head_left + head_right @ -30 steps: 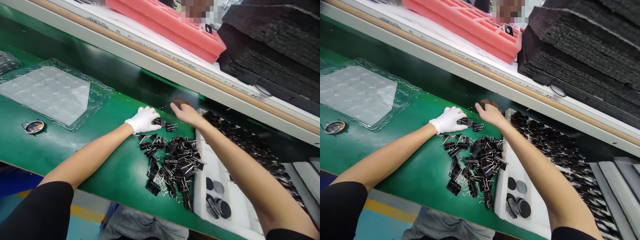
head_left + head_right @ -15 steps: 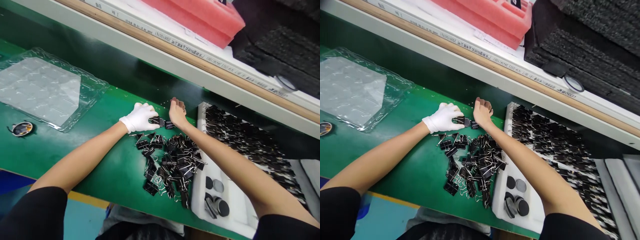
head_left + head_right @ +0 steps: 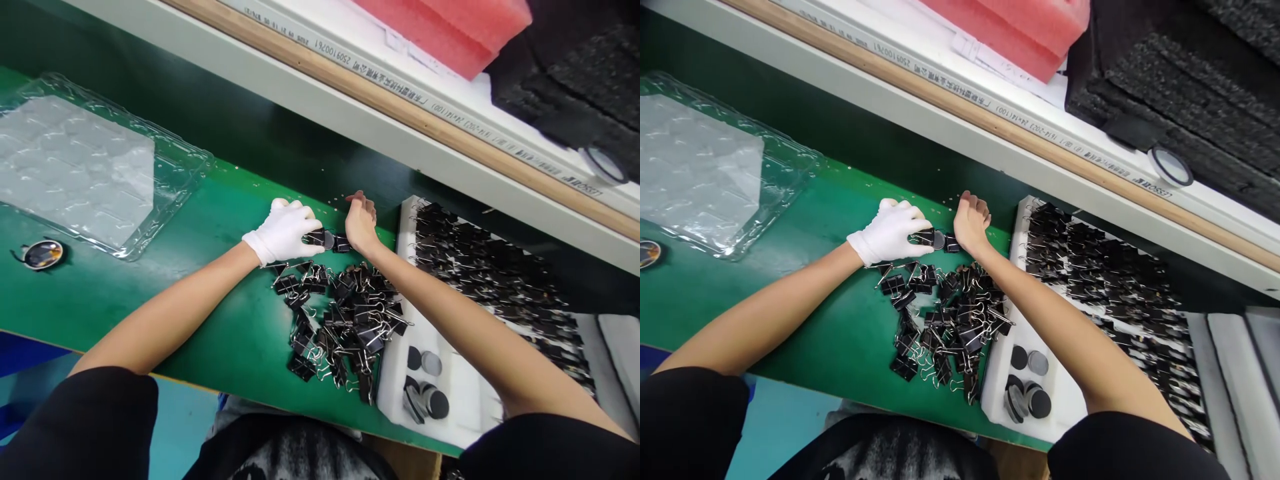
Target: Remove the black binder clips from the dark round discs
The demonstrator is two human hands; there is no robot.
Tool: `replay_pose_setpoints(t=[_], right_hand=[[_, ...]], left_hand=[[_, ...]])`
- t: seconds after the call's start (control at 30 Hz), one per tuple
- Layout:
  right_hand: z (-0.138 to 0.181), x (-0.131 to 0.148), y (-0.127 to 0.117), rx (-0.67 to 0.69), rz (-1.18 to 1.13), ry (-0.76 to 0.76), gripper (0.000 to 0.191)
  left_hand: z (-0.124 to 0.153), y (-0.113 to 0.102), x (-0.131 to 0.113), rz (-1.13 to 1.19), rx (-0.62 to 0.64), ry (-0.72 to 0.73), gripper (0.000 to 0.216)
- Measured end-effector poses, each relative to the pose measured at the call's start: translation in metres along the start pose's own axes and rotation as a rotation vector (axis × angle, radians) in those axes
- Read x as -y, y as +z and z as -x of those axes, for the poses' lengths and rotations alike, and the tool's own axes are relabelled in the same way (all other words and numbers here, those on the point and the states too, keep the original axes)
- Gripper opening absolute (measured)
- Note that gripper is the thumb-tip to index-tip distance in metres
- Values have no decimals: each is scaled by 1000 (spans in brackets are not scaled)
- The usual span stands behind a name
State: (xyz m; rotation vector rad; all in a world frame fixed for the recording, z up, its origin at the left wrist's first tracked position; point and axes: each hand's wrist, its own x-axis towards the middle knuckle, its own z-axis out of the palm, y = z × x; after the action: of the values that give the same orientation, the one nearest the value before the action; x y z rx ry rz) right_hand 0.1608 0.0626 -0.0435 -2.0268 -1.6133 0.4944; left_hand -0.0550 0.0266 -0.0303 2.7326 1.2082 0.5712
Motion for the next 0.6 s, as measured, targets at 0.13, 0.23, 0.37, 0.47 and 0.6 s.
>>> replay_pose_setpoints(t=[0.13, 0.23, 0.37, 0.47, 0.6], right_hand=[[-2, -6, 4, -51, 7, -31, 59], [-2, -10, 7, -85, 13, -51, 56], [-1, -11, 8, -90, 49, -116, 52], [-1, -11, 7, -87, 72, -113, 51], [-1, -8, 5, -47, 97, -76, 49]], left_hand=[[1, 1, 1, 16, -19, 8, 41], [0, 3, 0, 10, -36, 20, 42], [-2, 3, -6, -6, -13, 25, 42], [-4, 2, -9, -11, 1, 28, 42], [-5, 3, -8, -23, 8, 34, 42]])
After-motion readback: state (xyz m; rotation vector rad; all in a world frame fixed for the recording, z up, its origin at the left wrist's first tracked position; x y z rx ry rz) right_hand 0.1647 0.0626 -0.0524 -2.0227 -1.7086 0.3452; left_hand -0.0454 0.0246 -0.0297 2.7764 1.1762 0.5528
